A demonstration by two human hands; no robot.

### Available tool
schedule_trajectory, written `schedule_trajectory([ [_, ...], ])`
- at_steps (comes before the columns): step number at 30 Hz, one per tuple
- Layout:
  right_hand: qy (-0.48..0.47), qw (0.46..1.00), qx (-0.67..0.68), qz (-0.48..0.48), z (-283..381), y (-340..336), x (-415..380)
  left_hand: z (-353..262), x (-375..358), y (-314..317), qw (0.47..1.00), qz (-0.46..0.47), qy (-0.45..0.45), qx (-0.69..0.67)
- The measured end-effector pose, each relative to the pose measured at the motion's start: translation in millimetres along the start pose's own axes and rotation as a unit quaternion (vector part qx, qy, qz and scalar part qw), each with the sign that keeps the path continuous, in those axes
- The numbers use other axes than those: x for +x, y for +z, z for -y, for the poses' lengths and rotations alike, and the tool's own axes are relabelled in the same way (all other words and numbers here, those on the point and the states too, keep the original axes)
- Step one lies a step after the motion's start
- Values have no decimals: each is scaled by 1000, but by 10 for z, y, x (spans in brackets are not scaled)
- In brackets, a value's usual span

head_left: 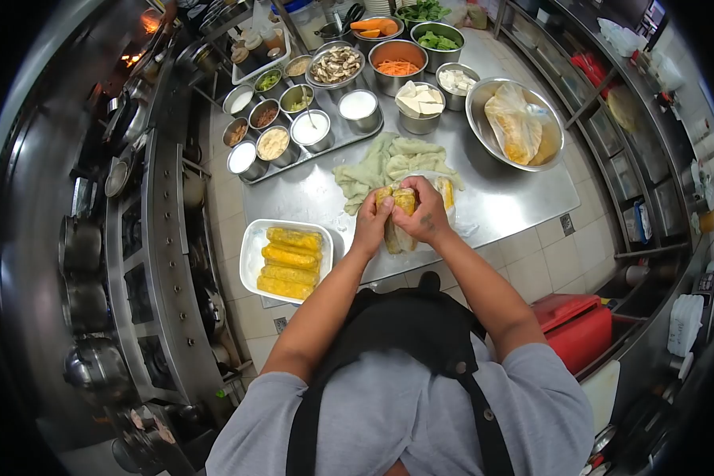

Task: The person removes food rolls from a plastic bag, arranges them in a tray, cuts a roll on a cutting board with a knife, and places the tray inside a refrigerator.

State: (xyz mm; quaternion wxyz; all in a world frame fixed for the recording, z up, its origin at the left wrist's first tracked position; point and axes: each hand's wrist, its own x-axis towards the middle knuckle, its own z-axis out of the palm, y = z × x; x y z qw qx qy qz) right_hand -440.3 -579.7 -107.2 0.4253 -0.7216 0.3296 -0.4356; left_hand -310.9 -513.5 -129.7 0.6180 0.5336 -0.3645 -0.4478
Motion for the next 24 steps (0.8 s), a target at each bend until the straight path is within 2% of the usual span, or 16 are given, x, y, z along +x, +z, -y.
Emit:
schedule_trajectory([
  [3, -28, 1000, -5, -2, -9, 16, -22, -30, 51, 47, 994, -69, 3, 88],
  [6, -80, 996, 0, -43, 71, -49, -104, 373, 252, -175, 969, -188, -129, 96],
  [8, -97, 989, 28, -105, 140, -170, -111, 457, 320, -375, 946, -129, -59, 291],
  [9, -36, 990, 57, -124, 225, -222, -101, 482, 308, -437, 917, -99, -27, 385],
  [10, 26, 986, 85, -141, 341, -278, -92, 290, 229, -369, 837, -169, 88, 513],
  [11, 83, 977, 112, -159, 431, -312, -29, 74, 158, -293, 907, -118, 87, 394],
  [12, 39, 988, 11, -152, 475, -309, 60, -408, 25, -128, 957, -63, 89, 269],
  [13, 32, 990, -22, -137, 535, -262, 109, -710, -119, -30, 987, -7, 85, 139],
  [16, -9, 990, -110, -88, 625, 54, 229, -952, -305, -39, 926, 112, 205, 296],
  [19, 130, 985, 107, 27, 665, 344, 239, -903, -400, -203, 972, 45, 111, 203],
  [20, 151, 982, 95, 59, 643, 452, 209, -895, -463, -266, 980, 21, 96, 175],
  [23, 200, 964, 151, 93, 587, 796, 171, -911, -596, -527, 971, -19, 137, 193],
  [24, 198, 963, 141, 114, 623, 883, 179, -960, -647, -610, 972, -34, 120, 199],
])
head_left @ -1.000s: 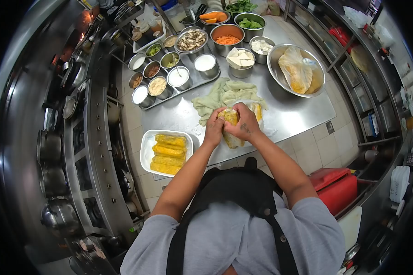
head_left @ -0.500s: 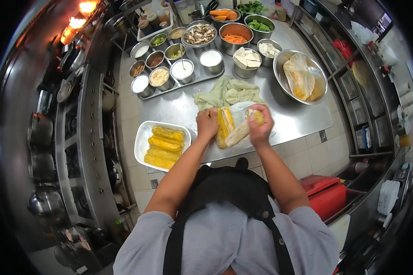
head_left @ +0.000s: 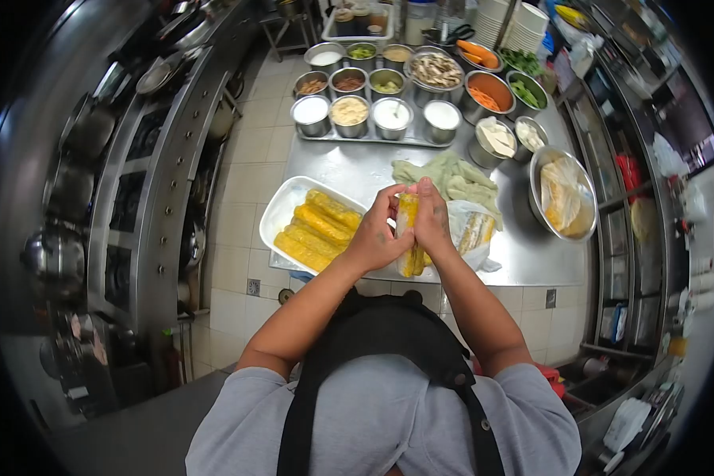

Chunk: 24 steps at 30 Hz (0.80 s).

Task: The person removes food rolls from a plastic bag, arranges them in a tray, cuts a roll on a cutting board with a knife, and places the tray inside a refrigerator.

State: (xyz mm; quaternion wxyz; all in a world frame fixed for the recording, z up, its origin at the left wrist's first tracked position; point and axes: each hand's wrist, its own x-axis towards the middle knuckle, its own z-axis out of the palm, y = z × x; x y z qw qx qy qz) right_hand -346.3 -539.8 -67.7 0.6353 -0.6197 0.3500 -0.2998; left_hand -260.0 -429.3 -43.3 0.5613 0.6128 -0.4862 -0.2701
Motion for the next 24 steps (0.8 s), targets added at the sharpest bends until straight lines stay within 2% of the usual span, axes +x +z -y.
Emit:
schedule_trajectory([
  [2, 2, 999, -28, 36, 33, 173, 28, -73, -58, -196, 999, -20, -37, 14],
  [5, -89, 990, -22, 110, 19, 445, -13, 359, -139, -385, 980, -112, -48, -157],
  [6, -67, 987, -4, 144, 7, 510, -49, 348, -165, -475, 953, -140, -93, -252],
  [9, -25, 975, -94, 202, 21, 698, -191, 303, -300, -752, 916, -167, -176, -320],
  [10, -15, 974, -88, 208, 42, 751, -210, 355, -347, -827, 928, -155, -172, -293],
  [13, 5, 935, -202, 290, 200, 853, -201, 358, -401, -996, 980, -130, -106, -107],
  [16, -54, 944, -186, 268, 282, 1055, -314, 283, -459, -1059, 979, -184, -58, 71],
  [19, -110, 942, -194, 250, 234, 1249, -333, 387, -494, -1049, 963, -261, -74, -3],
  [21, -150, 932, -227, 238, 200, 1313, -342, 435, -513, -1060, 957, -274, -83, -41],
  [24, -150, 929, -231, 248, 137, 1362, -336, 544, -566, -1035, 947, -298, -86, -79],
])
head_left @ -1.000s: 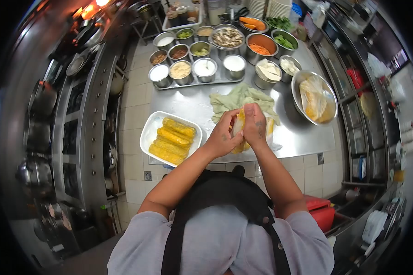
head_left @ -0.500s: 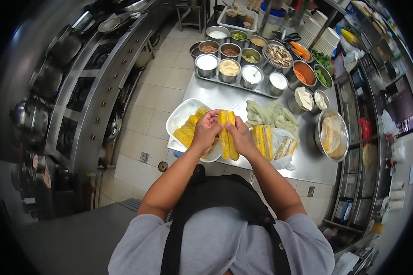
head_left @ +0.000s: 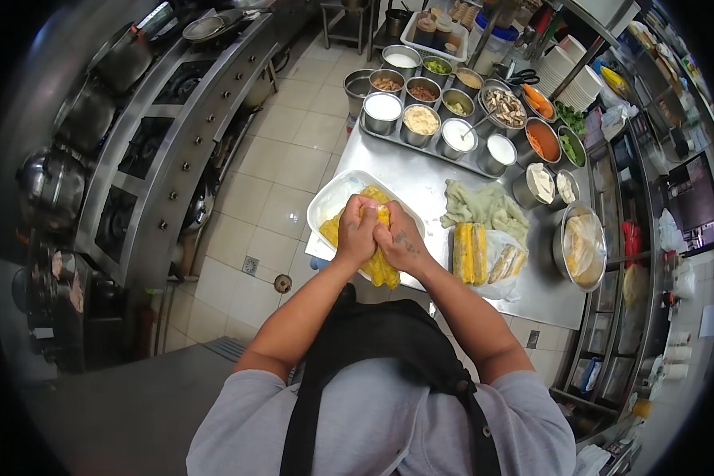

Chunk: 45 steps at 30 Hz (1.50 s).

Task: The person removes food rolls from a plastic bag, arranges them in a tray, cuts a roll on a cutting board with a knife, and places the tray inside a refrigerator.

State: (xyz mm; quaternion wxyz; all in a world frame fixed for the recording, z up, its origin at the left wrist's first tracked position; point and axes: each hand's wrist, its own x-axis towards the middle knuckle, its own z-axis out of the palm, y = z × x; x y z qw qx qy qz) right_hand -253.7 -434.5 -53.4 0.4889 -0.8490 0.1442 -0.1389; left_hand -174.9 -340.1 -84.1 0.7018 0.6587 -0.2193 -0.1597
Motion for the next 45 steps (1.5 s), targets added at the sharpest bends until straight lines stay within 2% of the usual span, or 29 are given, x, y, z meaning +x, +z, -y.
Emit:
schedule_trajectory([
  [3, 7, 999, -38, 16, -25, 18, 2, 108, -43, 23, 1000, -15, -5, -27],
  [6, 45, 998, 6, 41, 36, -26, 0, 173, -31, -6, 999, -17, -7, -37],
  [10, 20, 998, -29, 52, 41, -71, -4, 161, 5, 64, 991, -36, -44, -125],
  [12, 7, 997, -48, 63, 42, -106, 0, 121, 22, 79, 987, -48, -31, -153],
  [16, -28, 997, -57, 48, -16, -86, -27, 211, 54, 45, 976, -39, -77, -202],
  [19, -16, 999, -45, 19, -85, -59, -4, 249, 132, 24, 978, -26, -63, -195],
  [21, 1, 999, -34, -23, -131, -69, 18, 85, 167, -91, 981, 78, -101, -145],
  [24, 71, 995, 57, 39, -37, -314, 109, -317, 148, -234, 970, 196, -107, -93],
  [26, 29, 990, 135, 33, 34, -335, 75, -375, 150, -361, 961, 255, -93, -58],
  [27, 10, 984, 173, 32, 52, -342, 33, -363, 173, -345, 969, 209, -102, -89],
  [29, 55, 978, 168, 108, 34, -381, -132, -335, 212, -333, 975, 113, -118, -150],
  [30, 73, 973, 164, 145, 82, -405, -166, -403, 221, -319, 972, 86, -104, -191],
  [33, 142, 966, 135, 166, 277, -412, -255, -484, 99, -162, 974, 60, -90, -198],
  [34, 130, 977, 98, 137, 224, -356, -279, -518, -10, -164, 979, 94, -76, -162],
  [37, 24, 996, 64, 61, 213, -285, -331, -427, -295, -228, 938, 187, -270, -112],
  [38, 21, 994, 68, 79, 189, -278, -349, -396, -397, -204, 947, 157, -241, -142],
  [40, 16, 990, 73, 116, 134, -283, -399, -403, -485, -237, 950, 146, -239, -140],
  [42, 10, 976, 135, 169, 90, -310, -465, -370, -561, -304, 947, 148, -256, -128],
  [45, 40, 961, 182, 206, 117, -311, -534, -391, -701, -328, 969, 156, -141, -130],
])
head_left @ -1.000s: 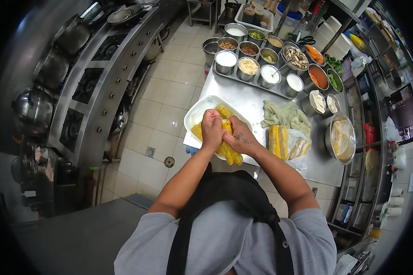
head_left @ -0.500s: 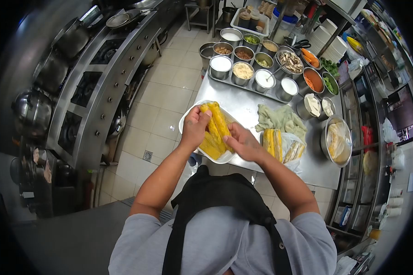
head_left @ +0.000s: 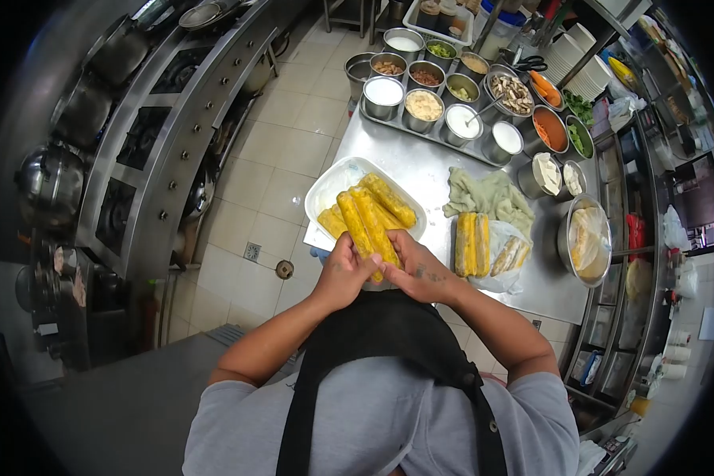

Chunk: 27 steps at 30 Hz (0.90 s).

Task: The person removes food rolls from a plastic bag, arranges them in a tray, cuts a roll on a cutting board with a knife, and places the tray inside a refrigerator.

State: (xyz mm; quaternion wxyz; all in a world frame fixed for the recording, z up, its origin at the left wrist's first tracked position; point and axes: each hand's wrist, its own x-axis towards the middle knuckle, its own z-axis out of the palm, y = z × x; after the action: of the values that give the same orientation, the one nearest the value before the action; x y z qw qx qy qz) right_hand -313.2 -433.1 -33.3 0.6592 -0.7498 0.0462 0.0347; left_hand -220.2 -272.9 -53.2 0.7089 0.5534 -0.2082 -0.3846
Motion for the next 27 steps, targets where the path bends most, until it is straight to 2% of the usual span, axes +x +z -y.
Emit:
schedule_trajectory([
  [4, 56, 998, -32, 28, 270, -62, 40, -119, 1, -28, 999, 0, 29, -39],
  [7, -35, 995, -94, 14, 341, -52, 12, -160, 11, -54, 998, 17, 27, -44],
  [9, 1, 997, -58, 44, 360, -43, -14, -88, -25, -59, 998, 30, 43, -40],
  [12, 47, 995, -20, 91, 327, -41, -53, -32, -57, -112, 996, 89, -15, -15],
  [15, 67, 992, -18, 109, 367, -6, -131, -193, -178, -21, 983, 96, -155, -26],
  [19, 55, 990, -77, 102, 175, 107, -229, 45, -166, 9, 993, 79, -27, 79],
  [21, 60, 990, -80, 96, 111, 148, -258, 98, -110, 18, 982, 76, 58, 163],
  [24, 61, 992, -72, 81, 91, 202, -275, 78, -121, 54, 996, 56, -13, 68],
  [27, 99, 991, -42, 85, 161, 195, -281, -50, -138, 69, 995, 58, -65, 49],
])
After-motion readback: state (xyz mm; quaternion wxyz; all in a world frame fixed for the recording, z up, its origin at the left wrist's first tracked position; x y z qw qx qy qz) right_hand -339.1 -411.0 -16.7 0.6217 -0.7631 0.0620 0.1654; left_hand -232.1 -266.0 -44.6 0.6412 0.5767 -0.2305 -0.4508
